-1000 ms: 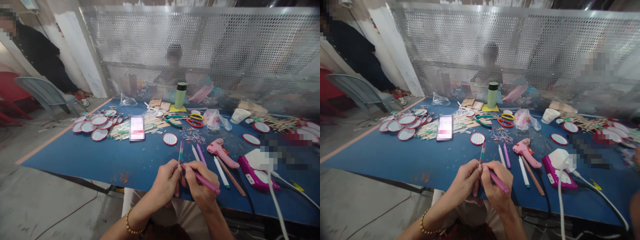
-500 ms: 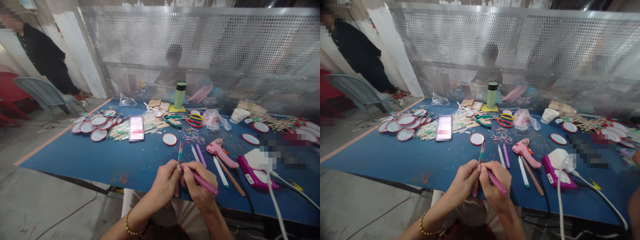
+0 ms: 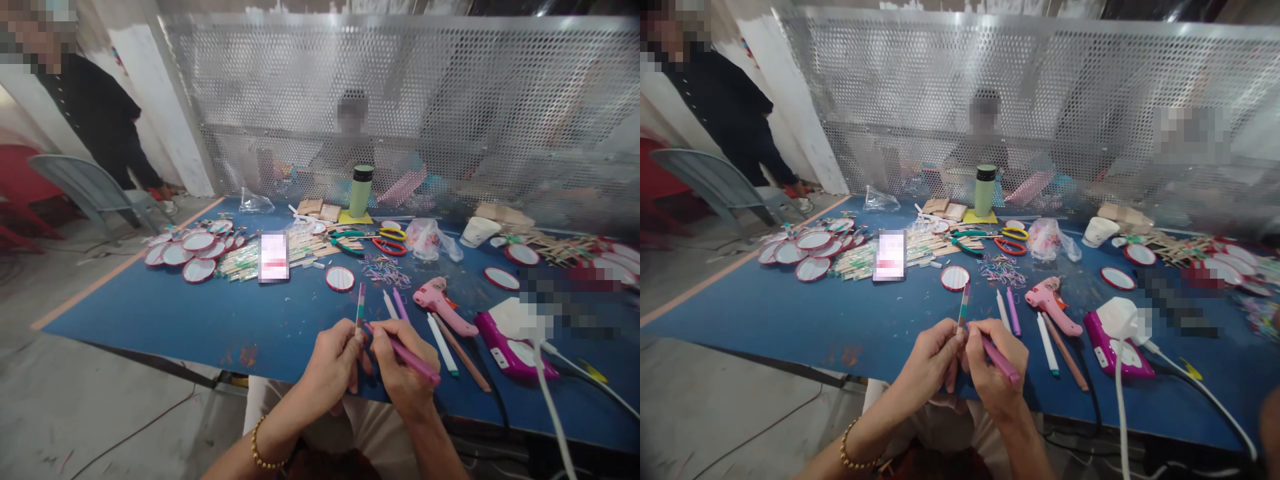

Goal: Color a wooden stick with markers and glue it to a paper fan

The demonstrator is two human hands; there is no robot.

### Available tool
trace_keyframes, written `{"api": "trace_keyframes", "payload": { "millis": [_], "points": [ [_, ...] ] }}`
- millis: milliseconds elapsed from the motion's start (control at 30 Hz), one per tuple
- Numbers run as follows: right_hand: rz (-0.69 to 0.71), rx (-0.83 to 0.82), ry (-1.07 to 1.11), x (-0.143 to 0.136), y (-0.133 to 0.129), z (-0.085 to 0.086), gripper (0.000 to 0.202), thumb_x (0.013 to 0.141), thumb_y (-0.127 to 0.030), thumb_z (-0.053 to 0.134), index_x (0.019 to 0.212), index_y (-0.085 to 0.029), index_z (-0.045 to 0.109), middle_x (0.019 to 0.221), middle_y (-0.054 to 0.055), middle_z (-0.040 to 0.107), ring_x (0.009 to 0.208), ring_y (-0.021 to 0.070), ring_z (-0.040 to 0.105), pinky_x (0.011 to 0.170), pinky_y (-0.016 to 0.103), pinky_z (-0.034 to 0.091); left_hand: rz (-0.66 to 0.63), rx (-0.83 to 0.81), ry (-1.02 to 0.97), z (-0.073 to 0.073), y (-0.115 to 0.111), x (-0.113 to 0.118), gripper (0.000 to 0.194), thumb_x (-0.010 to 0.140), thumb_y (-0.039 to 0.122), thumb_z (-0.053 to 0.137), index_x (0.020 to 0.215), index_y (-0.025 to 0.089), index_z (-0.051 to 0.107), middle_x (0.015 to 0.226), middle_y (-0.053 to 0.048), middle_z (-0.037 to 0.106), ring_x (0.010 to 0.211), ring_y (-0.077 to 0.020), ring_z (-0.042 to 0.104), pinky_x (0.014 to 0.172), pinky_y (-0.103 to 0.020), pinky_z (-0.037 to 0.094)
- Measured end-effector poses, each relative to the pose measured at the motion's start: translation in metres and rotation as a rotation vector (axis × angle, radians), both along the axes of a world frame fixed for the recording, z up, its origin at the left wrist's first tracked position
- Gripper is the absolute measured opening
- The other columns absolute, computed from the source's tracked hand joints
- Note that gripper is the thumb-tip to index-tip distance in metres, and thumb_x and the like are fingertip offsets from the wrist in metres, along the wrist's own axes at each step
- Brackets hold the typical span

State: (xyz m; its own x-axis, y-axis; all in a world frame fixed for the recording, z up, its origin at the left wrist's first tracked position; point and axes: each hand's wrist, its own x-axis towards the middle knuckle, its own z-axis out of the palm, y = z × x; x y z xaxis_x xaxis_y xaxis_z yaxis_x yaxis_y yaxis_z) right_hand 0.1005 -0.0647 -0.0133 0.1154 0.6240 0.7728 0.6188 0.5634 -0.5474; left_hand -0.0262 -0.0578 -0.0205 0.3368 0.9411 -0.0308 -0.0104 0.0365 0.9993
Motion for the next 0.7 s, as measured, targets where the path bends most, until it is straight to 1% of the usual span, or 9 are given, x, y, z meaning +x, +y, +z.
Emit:
{"api": "trace_keyframes", "payload": {
  "millis": [67, 200, 300, 400, 467, 567, 700],
  "points": [
    [-0.004, 0.0, 0.012, 0.0003, 0.0004, -0.0004, 0.016, 0.091, -0.016, 0.058, 0.078, -0.02, 0.067, 0.062, -0.002, 0.069, 0.049, 0.0113, 0.064, 0.051, 0.019, 0.052, -0.004, 0.003, -0.001, -0.0014, 0.0, 0.0001, 0.04, 0.094, 0.055, 0.047, 0.075, 0.02, 0.046, 0.05, 0.007, 0.05, 0.033, -0.0064, 0.043, 0.037, -0.017, 0.03],
    [0.037, 0.002, 0.008, -0.0008, 0.0002, 0.0007, 0.014, 0.091, -0.015, 0.058, 0.081, -0.02, 0.068, 0.067, -0.001, 0.071, 0.053, 0.0115, 0.066, 0.055, 0.019, 0.054, 0.004, 0.016, 0.001, -0.004, -0.0003, 0.0001, 0.04, 0.096, 0.055, 0.045, 0.075, 0.02, 0.046, 0.051, 0.007, 0.052, 0.034, -0.0061, 0.043, 0.038, -0.017, 0.031],
    [0.046, -0.012, -0.002, -0.0009, -0.0008, 0.0016, 0.016, 0.092, -0.016, 0.057, 0.08, -0.02, 0.067, 0.065, -0.001, 0.07, 0.052, 0.0116, 0.065, 0.054, 0.02, 0.054, 0.003, 0.019, -0.004, -0.0052, -0.0004, -0.0002, 0.04, 0.096, 0.055, 0.045, 0.075, 0.02, 0.045, 0.053, 0.006, 0.054, 0.034, -0.0058, 0.043, 0.038, -0.017, 0.031],
    [0.058, -0.009, -0.008, -0.0005, -0.0012, 0.0019, 0.018, 0.092, -0.015, 0.056, 0.077, -0.02, 0.066, 0.062, -0.002, 0.068, 0.05, 0.011, 0.063, 0.052, 0.019, 0.052, -0.004, 0.025, -0.009, -0.0051, 0.0, -0.0005, 0.04, 0.096, 0.054, 0.044, 0.074, 0.021, 0.044, 0.049, 0.008, 0.049, 0.033, -0.0058, 0.04, 0.038, -0.017, 0.031],
    [0.053, 0.012, -0.006, -0.0006, -0.0006, 0.0017, 0.017, 0.092, -0.014, 0.057, 0.078, -0.02, 0.066, 0.064, -0.002, 0.069, 0.052, 0.0108, 0.064, 0.054, 0.018, 0.052, -0.005, 0.023, -0.004, -0.0041, 0.0005, -0.0005, 0.04, 0.096, 0.054, 0.044, 0.074, 0.021, 0.044, 0.048, 0.008, 0.048, 0.033, -0.0062, 0.04, 0.038, -0.017, 0.031],
    [0.05, 0.029, -0.01, -0.0012, 0.0008, 0.001, 0.014, 0.092, -0.014, 0.058, 0.082, -0.02, 0.067, 0.068, -0.001, 0.071, 0.055, 0.0111, 0.066, 0.057, 0.018, 0.053, 0.0, 0.028, 0.001, -0.002, 0.0008, -0.0001, 0.039, 0.095, 0.054, 0.045, 0.073, 0.021, 0.044, 0.047, 0.009, 0.046, 0.033, -0.0067, 0.04, 0.038, -0.017, 0.03],
    [0.067, 0.015, -0.014, -0.001, 0.0009, 0.0003, 0.016, 0.092, -0.014, 0.058, 0.079, -0.02, 0.066, 0.064, -0.003, 0.069, 0.052, 0.0105, 0.064, 0.054, 0.018, 0.052, 0.002, 0.036, 0.002, -0.0008, -0.0003, 0.0002, 0.039, 0.095, 0.054, 0.045, 0.073, 0.022, 0.043, 0.046, 0.008, 0.046, 0.033, -0.007, 0.04, 0.039, -0.018, 0.032]
  ]
}}
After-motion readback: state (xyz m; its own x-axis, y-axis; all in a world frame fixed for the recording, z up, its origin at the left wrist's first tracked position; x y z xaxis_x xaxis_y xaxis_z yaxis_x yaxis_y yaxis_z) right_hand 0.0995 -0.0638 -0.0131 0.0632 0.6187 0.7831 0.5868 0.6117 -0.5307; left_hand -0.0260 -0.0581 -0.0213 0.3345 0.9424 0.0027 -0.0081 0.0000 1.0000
